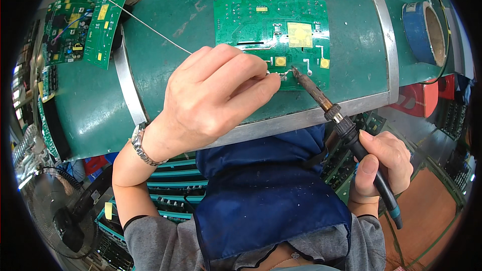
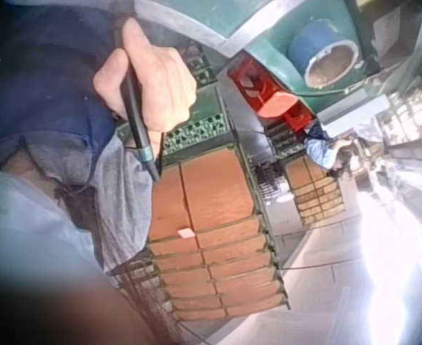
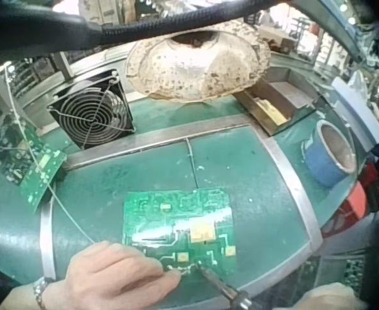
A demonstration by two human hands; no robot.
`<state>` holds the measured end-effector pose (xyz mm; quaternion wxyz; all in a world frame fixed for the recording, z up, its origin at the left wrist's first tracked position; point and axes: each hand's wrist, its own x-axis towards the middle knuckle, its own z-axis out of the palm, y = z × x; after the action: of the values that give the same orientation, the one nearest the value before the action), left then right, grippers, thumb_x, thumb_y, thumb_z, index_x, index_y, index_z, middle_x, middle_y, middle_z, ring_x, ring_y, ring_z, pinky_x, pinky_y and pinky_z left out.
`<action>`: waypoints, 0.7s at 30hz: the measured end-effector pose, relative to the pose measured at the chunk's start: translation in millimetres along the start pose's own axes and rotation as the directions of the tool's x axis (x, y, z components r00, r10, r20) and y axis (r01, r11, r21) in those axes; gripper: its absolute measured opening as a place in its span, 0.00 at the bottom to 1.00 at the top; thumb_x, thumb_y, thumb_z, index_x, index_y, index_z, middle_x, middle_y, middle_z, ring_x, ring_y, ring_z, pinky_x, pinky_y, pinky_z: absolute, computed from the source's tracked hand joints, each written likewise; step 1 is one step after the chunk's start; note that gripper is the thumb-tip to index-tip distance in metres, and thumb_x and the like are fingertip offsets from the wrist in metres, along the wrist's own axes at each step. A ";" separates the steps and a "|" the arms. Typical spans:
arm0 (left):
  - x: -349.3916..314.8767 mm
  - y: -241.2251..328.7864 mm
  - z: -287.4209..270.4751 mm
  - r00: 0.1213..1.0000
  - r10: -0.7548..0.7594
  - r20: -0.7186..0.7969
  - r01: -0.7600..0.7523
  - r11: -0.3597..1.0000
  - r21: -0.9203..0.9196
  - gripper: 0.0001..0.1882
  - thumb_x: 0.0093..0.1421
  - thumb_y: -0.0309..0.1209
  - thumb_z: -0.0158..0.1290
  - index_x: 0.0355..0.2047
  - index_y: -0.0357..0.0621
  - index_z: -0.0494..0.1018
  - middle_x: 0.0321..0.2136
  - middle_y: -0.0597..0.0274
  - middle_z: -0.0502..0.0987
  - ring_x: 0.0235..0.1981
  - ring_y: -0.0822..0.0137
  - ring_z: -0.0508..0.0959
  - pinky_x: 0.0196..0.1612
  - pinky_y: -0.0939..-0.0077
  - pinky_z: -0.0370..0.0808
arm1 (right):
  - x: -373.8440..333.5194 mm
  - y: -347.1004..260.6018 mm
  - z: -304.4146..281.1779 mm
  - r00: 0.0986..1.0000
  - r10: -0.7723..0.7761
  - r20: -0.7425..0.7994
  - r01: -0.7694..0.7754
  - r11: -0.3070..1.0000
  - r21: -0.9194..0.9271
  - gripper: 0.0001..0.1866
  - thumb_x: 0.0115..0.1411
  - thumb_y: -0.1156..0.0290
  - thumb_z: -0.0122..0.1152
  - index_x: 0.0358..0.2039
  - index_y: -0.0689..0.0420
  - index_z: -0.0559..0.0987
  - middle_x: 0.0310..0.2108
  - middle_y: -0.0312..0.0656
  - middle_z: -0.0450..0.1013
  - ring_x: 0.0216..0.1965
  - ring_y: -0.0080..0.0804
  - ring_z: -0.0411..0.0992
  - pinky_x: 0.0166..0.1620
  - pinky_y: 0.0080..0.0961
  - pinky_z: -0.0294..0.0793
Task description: The person solders components and wires onto printed circuit boards using a soldering iron and solder wire.
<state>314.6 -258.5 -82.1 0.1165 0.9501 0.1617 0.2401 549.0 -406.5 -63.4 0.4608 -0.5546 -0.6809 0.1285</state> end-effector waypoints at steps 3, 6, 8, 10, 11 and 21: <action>-1.1 -2.1 1.9 1.000 0.001 -0.030 -0.002 0.999 -0.045 0.21 0.36 0.26 0.54 0.35 0.38 0.81 0.28 0.60 0.73 0.29 0.62 0.75 0.29 0.71 0.72 | -0.8 0.2 -1.0 1.000 -0.001 0.008 0.001 1.000 -0.011 0.10 0.55 0.72 0.62 0.33 0.67 0.79 0.16 0.41 0.74 0.13 0.28 0.70 0.17 0.21 0.70; -1.2 0.0 1.7 0.999 -0.030 -0.028 0.029 0.999 -0.037 0.20 0.36 0.24 0.56 0.34 0.39 0.81 0.28 0.60 0.73 0.29 0.62 0.75 0.29 0.71 0.72 | 1.2 1.0 -1.2 1.000 -0.006 0.018 0.006 1.000 0.003 0.10 0.55 0.72 0.62 0.33 0.68 0.79 0.16 0.41 0.74 0.13 0.28 0.70 0.17 0.21 0.70; -2.6 -1.1 2.6 0.999 -0.029 -0.023 0.028 0.999 -0.028 0.19 0.36 0.24 0.57 0.34 0.38 0.81 0.28 0.60 0.72 0.29 0.62 0.75 0.29 0.71 0.72 | 1.7 2.0 -0.6 0.999 -0.017 0.036 0.015 0.999 0.051 0.11 0.55 0.72 0.62 0.33 0.68 0.79 0.17 0.41 0.74 0.13 0.28 0.71 0.17 0.21 0.70; -2.9 -1.7 2.7 1.000 -0.024 -0.020 0.024 1.000 -0.019 0.19 0.36 0.23 0.58 0.34 0.38 0.81 0.28 0.60 0.72 0.30 0.62 0.76 0.29 0.71 0.72 | 1.7 2.7 2.2 0.999 -0.029 0.028 0.028 0.998 0.048 0.11 0.55 0.73 0.63 0.33 0.68 0.79 0.17 0.42 0.74 0.13 0.29 0.71 0.17 0.21 0.70; -2.6 -1.7 2.4 1.000 -0.017 -0.019 0.017 1.000 -0.019 0.19 0.36 0.23 0.58 0.34 0.38 0.81 0.28 0.60 0.72 0.30 0.62 0.76 0.29 0.71 0.72 | 1.5 2.7 2.6 0.999 -0.043 0.019 0.042 0.998 0.045 0.11 0.54 0.73 0.63 0.33 0.69 0.79 0.17 0.42 0.75 0.13 0.29 0.71 0.17 0.21 0.70; 2.3 -0.3 -7.7 0.998 -0.036 -0.052 0.038 0.998 0.045 0.15 0.40 0.22 0.61 0.33 0.39 0.81 0.25 0.61 0.72 0.28 0.62 0.75 0.29 0.71 0.72 | 5.8 5.4 -3.7 0.996 -0.044 0.076 0.042 0.999 0.028 0.09 0.53 0.75 0.63 0.32 0.69 0.79 0.17 0.43 0.75 0.14 0.29 0.72 0.17 0.21 0.70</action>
<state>312.7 -256.3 -74.7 0.0948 0.9428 0.1878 0.2586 555.5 -400.8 -62.3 0.4445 -0.5282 -0.7081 0.1487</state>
